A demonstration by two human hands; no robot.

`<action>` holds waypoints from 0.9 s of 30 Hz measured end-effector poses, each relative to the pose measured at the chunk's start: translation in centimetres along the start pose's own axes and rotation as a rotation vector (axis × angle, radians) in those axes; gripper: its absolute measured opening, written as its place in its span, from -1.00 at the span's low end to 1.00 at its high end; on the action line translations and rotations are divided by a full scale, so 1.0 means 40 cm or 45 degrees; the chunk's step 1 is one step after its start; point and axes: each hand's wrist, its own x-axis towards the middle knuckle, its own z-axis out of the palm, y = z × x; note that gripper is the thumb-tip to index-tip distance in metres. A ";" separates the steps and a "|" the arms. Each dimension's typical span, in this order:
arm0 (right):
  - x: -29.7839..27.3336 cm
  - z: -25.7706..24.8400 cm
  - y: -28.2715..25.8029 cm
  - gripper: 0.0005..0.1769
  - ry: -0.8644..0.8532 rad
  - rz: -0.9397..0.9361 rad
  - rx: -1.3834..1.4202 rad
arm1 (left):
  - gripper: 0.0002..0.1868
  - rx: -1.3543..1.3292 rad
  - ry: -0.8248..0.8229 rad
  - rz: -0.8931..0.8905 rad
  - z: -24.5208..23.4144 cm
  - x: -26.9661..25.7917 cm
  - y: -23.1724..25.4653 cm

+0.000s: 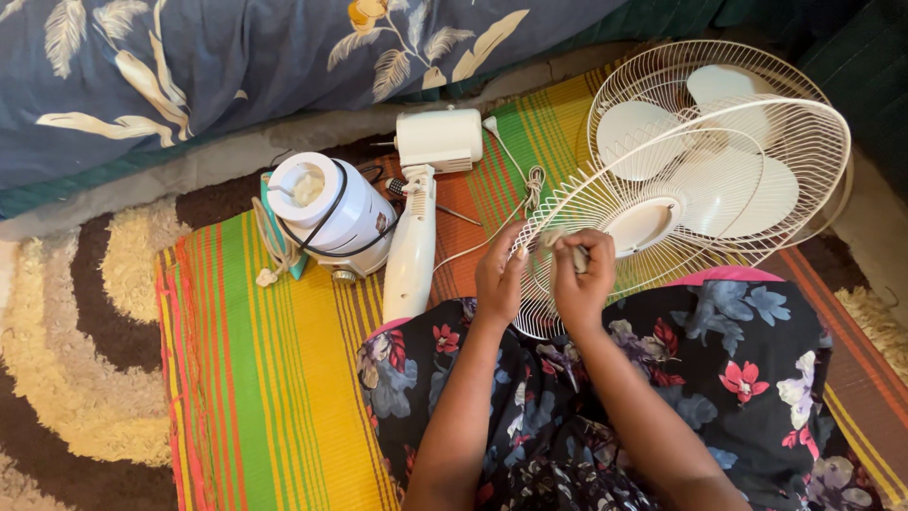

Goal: The person sits on a mat and assembles a white electric fan. They wipe the fan cage with a cloth, then attach the fan blades to the motor hub. Finally, they secure the front cage onto the fan assembly.

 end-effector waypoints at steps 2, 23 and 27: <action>-0.008 0.013 0.012 -0.87 0.020 0.147 0.145 | -0.45 -0.044 0.019 -0.050 -0.003 0.000 -0.012; 0.155 -0.133 0.183 -0.81 -0.163 -0.001 0.153 | -0.53 -0.147 0.177 -0.330 -0.033 0.002 -0.141; 0.201 -0.407 0.335 -0.81 0.285 0.006 -0.268 | -0.50 -0.077 0.273 -0.479 -0.048 -0.002 -0.185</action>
